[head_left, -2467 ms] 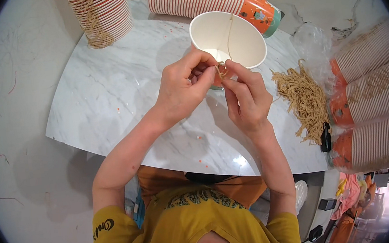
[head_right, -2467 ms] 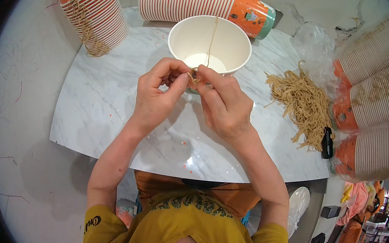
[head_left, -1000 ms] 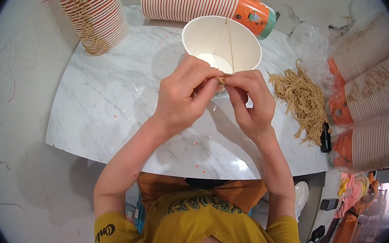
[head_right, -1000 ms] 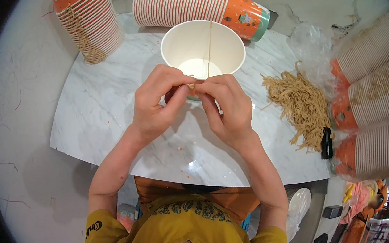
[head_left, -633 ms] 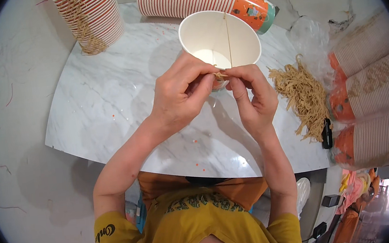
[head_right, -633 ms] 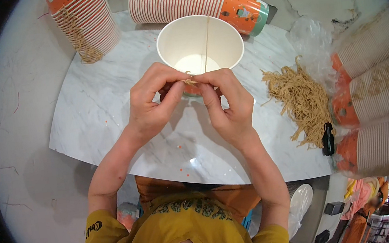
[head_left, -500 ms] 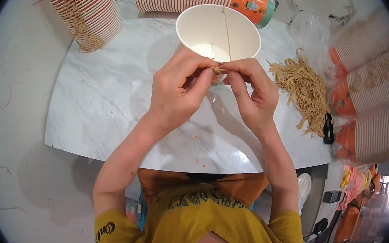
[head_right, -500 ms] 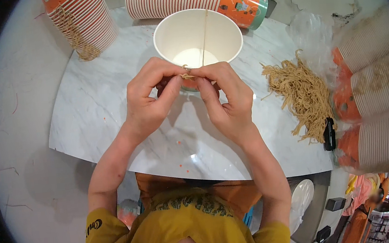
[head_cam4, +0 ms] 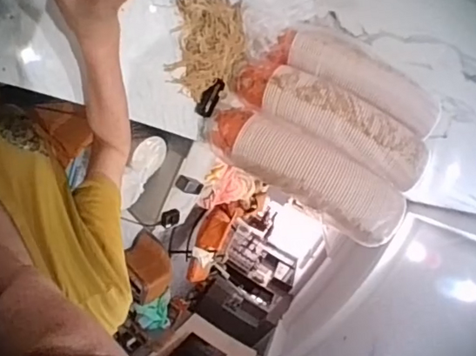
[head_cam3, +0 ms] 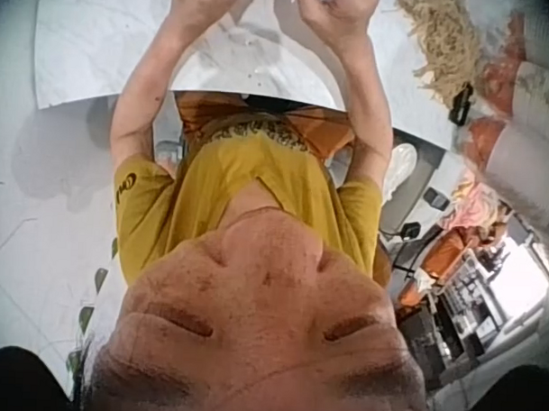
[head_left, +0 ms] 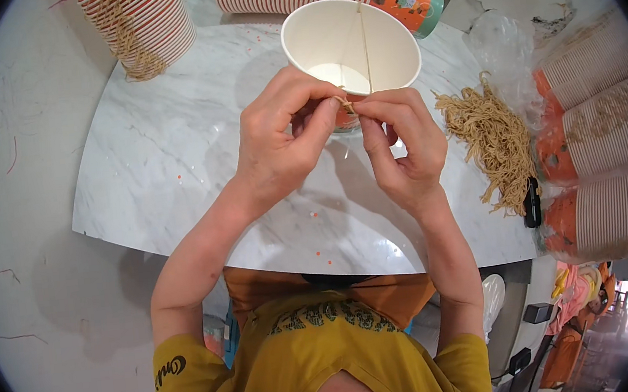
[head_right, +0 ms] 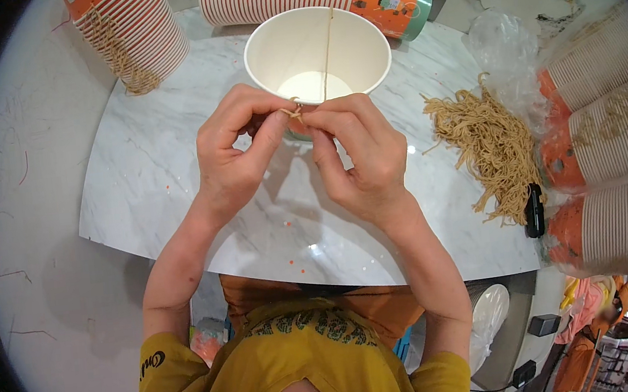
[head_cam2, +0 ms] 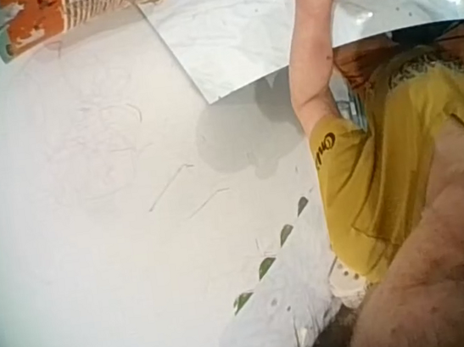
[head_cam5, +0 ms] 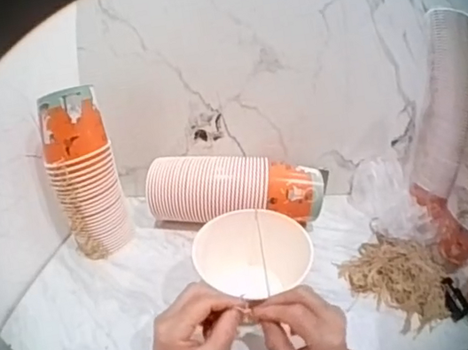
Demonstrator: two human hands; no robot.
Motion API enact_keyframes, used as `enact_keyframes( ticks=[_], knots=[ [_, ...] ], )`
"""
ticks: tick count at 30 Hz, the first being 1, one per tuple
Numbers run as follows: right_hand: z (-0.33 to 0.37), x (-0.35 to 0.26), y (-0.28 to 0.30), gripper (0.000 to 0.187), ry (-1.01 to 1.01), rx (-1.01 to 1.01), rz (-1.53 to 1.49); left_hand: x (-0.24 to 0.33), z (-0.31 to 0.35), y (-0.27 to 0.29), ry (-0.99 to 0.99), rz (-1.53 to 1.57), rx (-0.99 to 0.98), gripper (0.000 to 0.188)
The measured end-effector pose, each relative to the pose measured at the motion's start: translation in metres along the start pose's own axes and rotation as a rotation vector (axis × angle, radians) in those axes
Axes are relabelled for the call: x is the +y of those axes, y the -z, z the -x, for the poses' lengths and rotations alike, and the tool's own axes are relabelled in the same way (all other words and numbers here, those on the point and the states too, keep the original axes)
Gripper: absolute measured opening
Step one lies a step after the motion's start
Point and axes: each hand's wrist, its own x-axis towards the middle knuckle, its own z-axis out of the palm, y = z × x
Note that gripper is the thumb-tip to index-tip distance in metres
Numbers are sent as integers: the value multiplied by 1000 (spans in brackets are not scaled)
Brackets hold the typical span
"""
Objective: Attaching elastic strings to paper buckets for a themed product.
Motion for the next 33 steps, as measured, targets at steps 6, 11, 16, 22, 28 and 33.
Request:
enact_keyframes(
  ticks=[6,11,16,22,28,33],
  knots=[
    [-2,-3,2,26,-27,2,5,1,-1,1,-2,-30,7,10],
    [-1,-1,1,25,-41,-4,-1,0,0,-1,17,10,32,9],
    [0,-4,1,23,-34,-18,-3,-6,2,3,64,11,40,6],
    [1,-4,0,23,-18,-47,3,-2,0,4,157,105,51,5],
    [0,-4,-1,25,64,-65,39,5,0,5,224,192,54,4],
    [0,-4,-2,21,81,-94,-11,2,-1,4,223,187,66,5]
  ],
)
